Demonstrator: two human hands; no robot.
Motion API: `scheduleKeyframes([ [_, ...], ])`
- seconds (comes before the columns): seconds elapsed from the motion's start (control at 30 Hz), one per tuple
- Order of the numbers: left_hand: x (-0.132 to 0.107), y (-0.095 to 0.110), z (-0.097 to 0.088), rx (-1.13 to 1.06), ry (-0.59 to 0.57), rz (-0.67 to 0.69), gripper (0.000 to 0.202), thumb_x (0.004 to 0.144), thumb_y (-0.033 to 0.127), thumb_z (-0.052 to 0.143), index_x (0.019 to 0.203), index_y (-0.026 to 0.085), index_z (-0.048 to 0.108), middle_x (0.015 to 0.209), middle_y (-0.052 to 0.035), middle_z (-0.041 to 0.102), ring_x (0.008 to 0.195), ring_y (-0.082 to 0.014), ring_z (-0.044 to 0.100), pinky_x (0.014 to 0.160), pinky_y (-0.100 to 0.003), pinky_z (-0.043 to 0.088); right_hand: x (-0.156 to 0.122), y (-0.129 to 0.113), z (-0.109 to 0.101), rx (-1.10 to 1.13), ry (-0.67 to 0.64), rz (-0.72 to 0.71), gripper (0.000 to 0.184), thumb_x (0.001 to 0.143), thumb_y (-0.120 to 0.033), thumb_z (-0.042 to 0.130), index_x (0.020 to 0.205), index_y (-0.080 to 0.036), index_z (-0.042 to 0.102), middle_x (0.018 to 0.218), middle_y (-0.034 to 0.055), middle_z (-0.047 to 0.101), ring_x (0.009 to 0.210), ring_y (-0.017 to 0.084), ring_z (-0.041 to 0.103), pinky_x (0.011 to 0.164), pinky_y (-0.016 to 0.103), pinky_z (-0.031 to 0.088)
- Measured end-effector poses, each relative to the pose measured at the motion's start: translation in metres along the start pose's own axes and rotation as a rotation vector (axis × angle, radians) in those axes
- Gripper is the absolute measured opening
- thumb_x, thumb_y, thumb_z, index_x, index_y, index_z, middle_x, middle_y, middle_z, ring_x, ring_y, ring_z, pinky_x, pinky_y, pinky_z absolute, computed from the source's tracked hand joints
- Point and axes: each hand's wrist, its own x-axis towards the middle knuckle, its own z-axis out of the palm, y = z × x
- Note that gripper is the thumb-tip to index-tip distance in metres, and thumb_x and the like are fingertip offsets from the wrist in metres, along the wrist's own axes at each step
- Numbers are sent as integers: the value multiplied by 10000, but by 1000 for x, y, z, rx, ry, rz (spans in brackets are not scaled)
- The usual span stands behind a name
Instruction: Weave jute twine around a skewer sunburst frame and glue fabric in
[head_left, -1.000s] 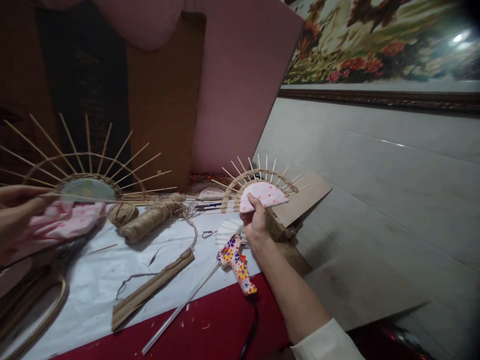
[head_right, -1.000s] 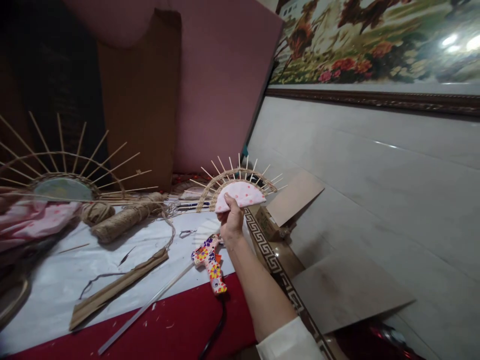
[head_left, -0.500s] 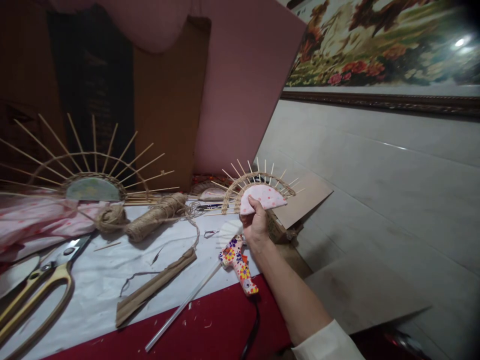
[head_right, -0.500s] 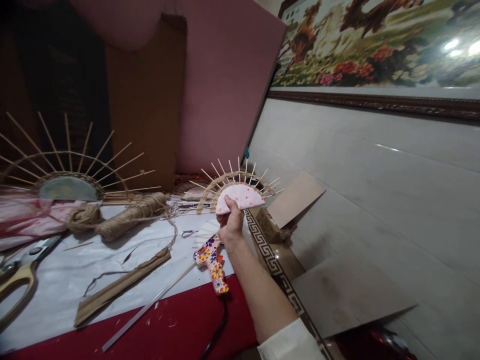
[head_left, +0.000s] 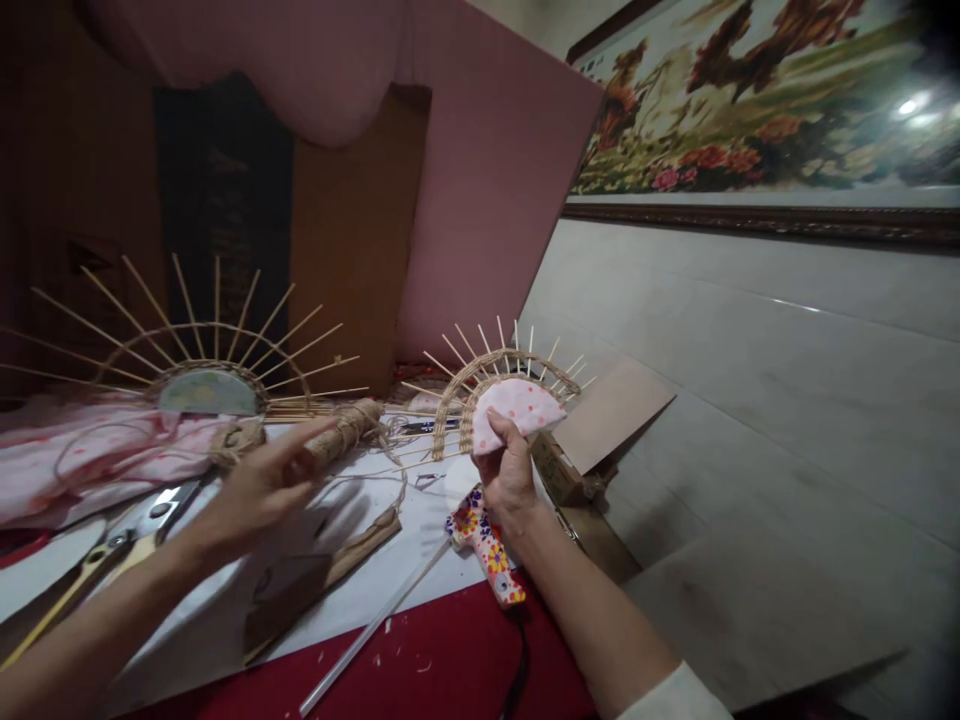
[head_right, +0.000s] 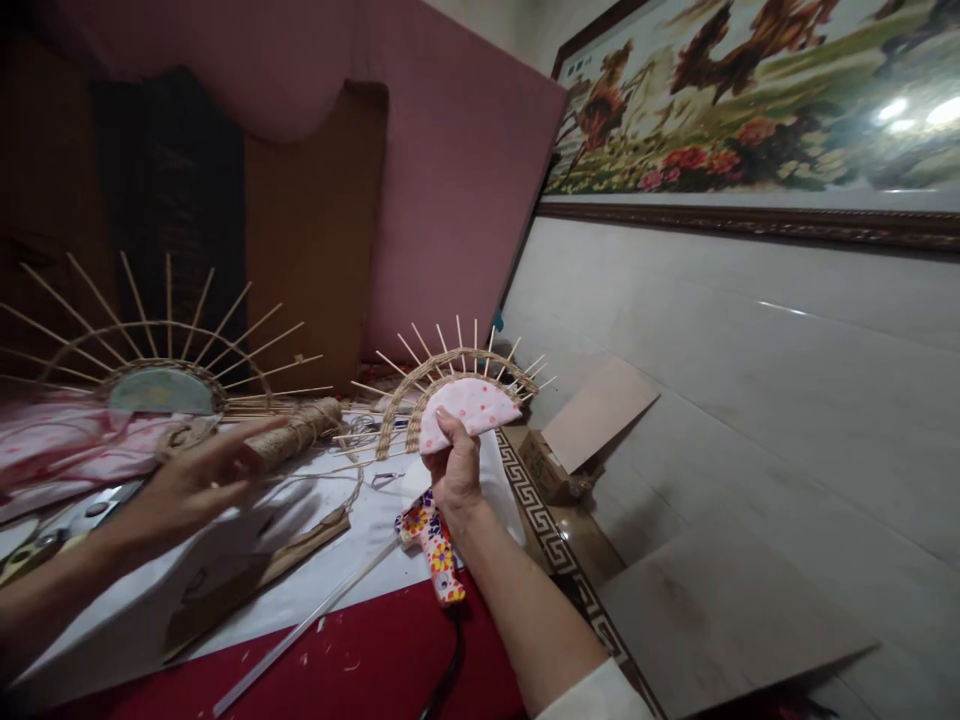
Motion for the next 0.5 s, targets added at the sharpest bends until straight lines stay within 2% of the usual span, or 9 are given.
scheduleKeyframes([
  [0.03, -2, -3, 7, -9, -67, 18, 569, 776, 168, 443, 1343, 198, 419, 788, 9, 634, 625, -130, 567, 592, -251, 485, -1, 0, 0, 2, -14, 8, 205, 563, -164, 745, 678, -170, 575, 517, -92, 559, 392, 43, 471, 335, 128, 370],
  [0.13, -5, -12, 18, 111, -127, 68, 483, 757, 170, 454, 1230, 190, 552, 845, -33, 682, 643, -155, 600, 604, -279, 489, -4, 1, 0, 11, -60, 14, 186, 586, -169, 740, 688, -166, 585, 546, -84, 570, 427, 46, 486, 376, 134, 401],
  [0.27, -3, -15, 19, 385, 6, 99, 321, 799, 215, 435, 1014, 207, 673, 934, -78, 707, 799, -232, 651, 683, -363, 508, -7, -1, 1, 21, -124, 0, 169, 620, -181, 735, 695, -165, 585, 586, -72, 568, 479, 52, 500, 429, 145, 427],
  [0.3, -3, -14, 19, 440, 39, 140, 320, 792, 210, 437, 1005, 210, 675, 993, -88, 700, 871, -252, 648, 716, -379, 508, -8, -1, 1, 23, -135, -5, 170, 625, -181, 735, 703, -167, 585, 586, -75, 560, 479, 51, 494, 427, 143, 421],
  [0.37, -3, -12, 20, 524, 22, 239, 344, 767, 198, 448, 1031, 221, 666, 1075, -96, 680, 977, -274, 623, 752, -386, 504, -10, -1, 2, 23, -155, -15, 175, 629, -180, 734, 714, -171, 581, 578, -79, 537, 471, 49, 477, 411, 141, 401],
  [0.43, -4, -11, 21, 595, -39, 266, 348, 763, 199, 439, 1014, 238, 676, 1007, -97, 692, 930, -278, 631, 696, -374, 500, -13, -1, 3, 18, -173, -25, 181, 628, -181, 732, 705, -173, 568, 565, -82, 512, 458, 48, 456, 396, 142, 383],
  [0.5, -5, -13, 21, 650, -73, 219, 315, 769, 201, 414, 884, 242, 705, 841, -91, 690, 768, -267, 637, 595, -357, 468, -15, 0, 4, 7, -190, -35, 187, 626, -183, 731, 688, -175, 554, 545, -85, 483, 439, 48, 429, 384, 147, 370],
])
